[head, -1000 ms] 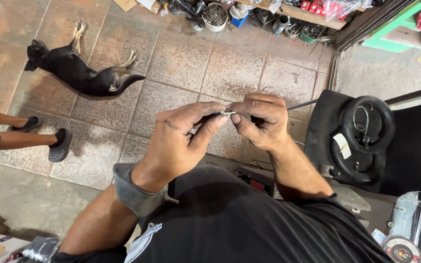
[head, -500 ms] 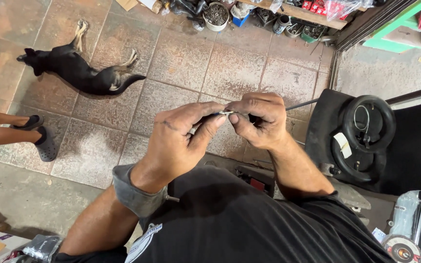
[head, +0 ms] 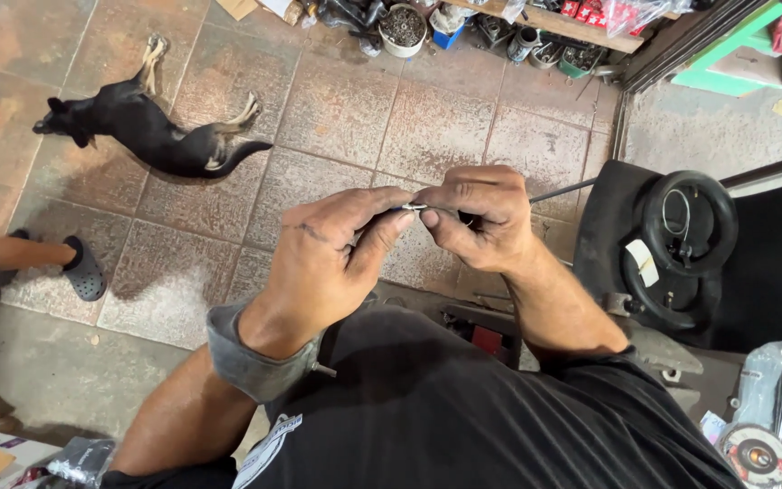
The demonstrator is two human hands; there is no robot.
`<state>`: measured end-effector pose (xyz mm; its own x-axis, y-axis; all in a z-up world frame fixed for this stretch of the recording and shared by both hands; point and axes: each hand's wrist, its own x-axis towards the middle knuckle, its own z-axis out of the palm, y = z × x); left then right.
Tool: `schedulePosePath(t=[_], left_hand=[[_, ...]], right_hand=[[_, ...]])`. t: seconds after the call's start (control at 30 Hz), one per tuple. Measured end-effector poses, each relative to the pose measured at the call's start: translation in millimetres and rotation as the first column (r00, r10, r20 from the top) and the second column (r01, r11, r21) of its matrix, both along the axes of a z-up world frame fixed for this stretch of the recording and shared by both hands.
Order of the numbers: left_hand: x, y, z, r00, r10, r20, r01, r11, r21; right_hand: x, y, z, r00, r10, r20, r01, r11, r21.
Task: The person uses pliers and a wrench to work on a metal part clamped in a vise. They then handle a small metal component, possibly a bolt or pin, and interact with another person who hands them a small box. The person opens the box and continues to manipulate the small metal piece.
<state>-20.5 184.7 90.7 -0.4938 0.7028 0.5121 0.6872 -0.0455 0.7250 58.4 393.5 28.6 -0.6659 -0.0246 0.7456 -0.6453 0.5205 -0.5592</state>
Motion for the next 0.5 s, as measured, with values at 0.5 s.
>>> schedulePosePath(t=[0.5], left_hand=[[-53, -87, 8, 0.993, -0.075, -0.092, 0.081, 0.995, 0.061]], right_hand=[[-29, -78, 62, 0.96, 0.114, 0.256, -0.143, 0.985, 0.095]])
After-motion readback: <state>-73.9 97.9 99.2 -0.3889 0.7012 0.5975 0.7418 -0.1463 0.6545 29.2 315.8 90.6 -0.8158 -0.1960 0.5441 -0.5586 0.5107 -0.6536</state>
